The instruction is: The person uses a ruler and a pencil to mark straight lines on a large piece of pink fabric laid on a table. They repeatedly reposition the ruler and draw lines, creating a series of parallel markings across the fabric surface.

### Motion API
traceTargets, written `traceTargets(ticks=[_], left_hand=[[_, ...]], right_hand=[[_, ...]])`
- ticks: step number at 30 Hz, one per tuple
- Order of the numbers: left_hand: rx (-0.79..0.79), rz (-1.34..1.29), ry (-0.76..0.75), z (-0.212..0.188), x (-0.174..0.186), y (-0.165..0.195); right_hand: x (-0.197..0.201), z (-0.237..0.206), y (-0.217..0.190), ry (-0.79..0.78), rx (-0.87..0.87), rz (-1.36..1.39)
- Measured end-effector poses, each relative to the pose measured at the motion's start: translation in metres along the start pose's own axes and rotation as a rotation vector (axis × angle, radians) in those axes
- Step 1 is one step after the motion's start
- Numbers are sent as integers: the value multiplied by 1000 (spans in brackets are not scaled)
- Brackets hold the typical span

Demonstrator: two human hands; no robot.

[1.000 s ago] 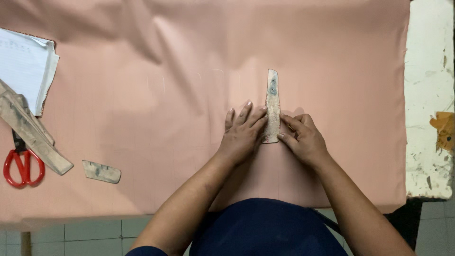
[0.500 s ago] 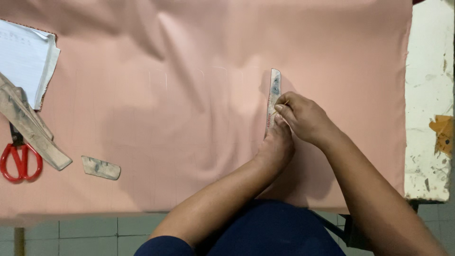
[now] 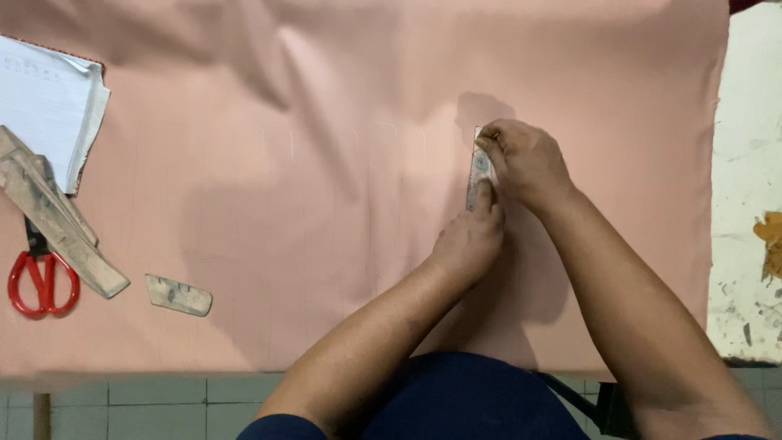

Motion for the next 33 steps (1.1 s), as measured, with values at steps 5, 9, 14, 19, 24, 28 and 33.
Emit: traceTargets(ticks=[5,9,14,19,24,28,33], left_hand=[[-227,104,83,-3,17,19],[-221,116,36,-3,17,17],[-240,202,7,-4,18,17],[-287,287,-3,-10,33,15],[-298,415,41,-13,52,9],[-327,424,82,-13,57,7],[-306,372,56,-12,59,1]], right_hand=[[10,22,6,94,64,116],[8,24,9,87,25,103],[9,21,15,78,34,17],[16,-14,26,85,-21,66],[15,-79,22,42,-26,84],[15,-131,17,-3,-36,96],[14,-161,11,-8,-15,117]])
Point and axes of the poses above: each hand's wrist, its own z-axis towards the middle knuckle, its own x-axis out of the back of the hand, y = z × x, the point moved 5 cm from there along z, towards the middle knuckle, and after that the axes turned 6 degrees about y, right-handed, at the moved point
